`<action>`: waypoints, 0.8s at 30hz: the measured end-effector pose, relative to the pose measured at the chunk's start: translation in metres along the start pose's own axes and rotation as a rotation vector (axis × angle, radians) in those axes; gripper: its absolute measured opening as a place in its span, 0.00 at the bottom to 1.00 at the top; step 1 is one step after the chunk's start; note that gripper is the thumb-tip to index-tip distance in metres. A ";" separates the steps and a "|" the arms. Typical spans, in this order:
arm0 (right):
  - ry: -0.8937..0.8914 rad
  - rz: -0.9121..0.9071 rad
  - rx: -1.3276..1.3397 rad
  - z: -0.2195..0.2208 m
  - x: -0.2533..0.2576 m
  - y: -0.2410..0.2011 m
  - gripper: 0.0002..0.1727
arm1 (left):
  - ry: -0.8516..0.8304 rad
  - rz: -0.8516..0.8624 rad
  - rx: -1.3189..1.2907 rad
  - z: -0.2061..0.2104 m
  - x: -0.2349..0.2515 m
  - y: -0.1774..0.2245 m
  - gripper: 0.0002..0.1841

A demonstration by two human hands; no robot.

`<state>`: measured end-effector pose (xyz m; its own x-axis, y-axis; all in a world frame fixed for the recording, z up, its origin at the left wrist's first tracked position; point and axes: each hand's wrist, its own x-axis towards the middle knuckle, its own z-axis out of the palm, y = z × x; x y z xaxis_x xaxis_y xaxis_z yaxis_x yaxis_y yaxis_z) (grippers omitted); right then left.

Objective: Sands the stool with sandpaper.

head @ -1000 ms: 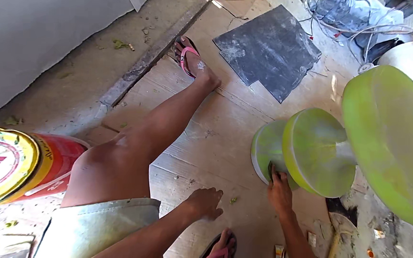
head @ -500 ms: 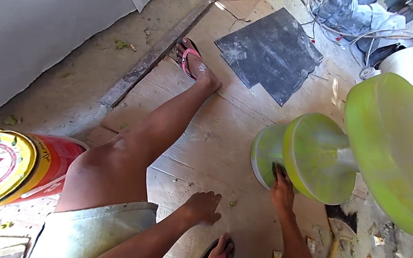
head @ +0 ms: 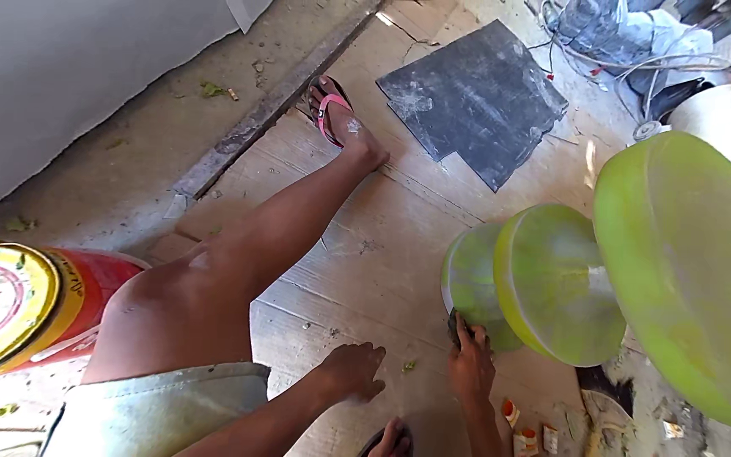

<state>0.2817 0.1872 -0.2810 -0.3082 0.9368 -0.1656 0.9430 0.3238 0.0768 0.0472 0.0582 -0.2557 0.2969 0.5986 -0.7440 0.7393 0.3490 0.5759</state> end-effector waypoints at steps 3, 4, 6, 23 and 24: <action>-0.033 -0.073 0.039 0.009 -0.012 0.003 0.34 | 0.000 0.003 0.006 -0.002 -0.001 0.003 0.33; -0.057 -0.104 0.093 0.014 -0.020 0.008 0.32 | -0.001 0.005 0.008 -0.001 -0.002 0.005 0.33; 0.010 -0.131 0.224 0.011 -0.028 0.016 0.30 | 0.006 0.012 0.001 -0.001 -0.002 0.007 0.33; 0.131 -0.179 0.154 -0.009 0.036 0.119 0.25 | -0.032 -0.021 0.021 0.006 0.004 0.004 0.34; 0.114 -0.200 0.124 -0.003 0.034 0.116 0.27 | -0.036 -0.024 0.019 0.007 0.005 0.003 0.35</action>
<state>0.3798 0.2568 -0.2743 -0.4960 0.8667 -0.0534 0.8677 0.4923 -0.0689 0.0554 0.0569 -0.2601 0.3008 0.5637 -0.7693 0.7574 0.3490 0.5519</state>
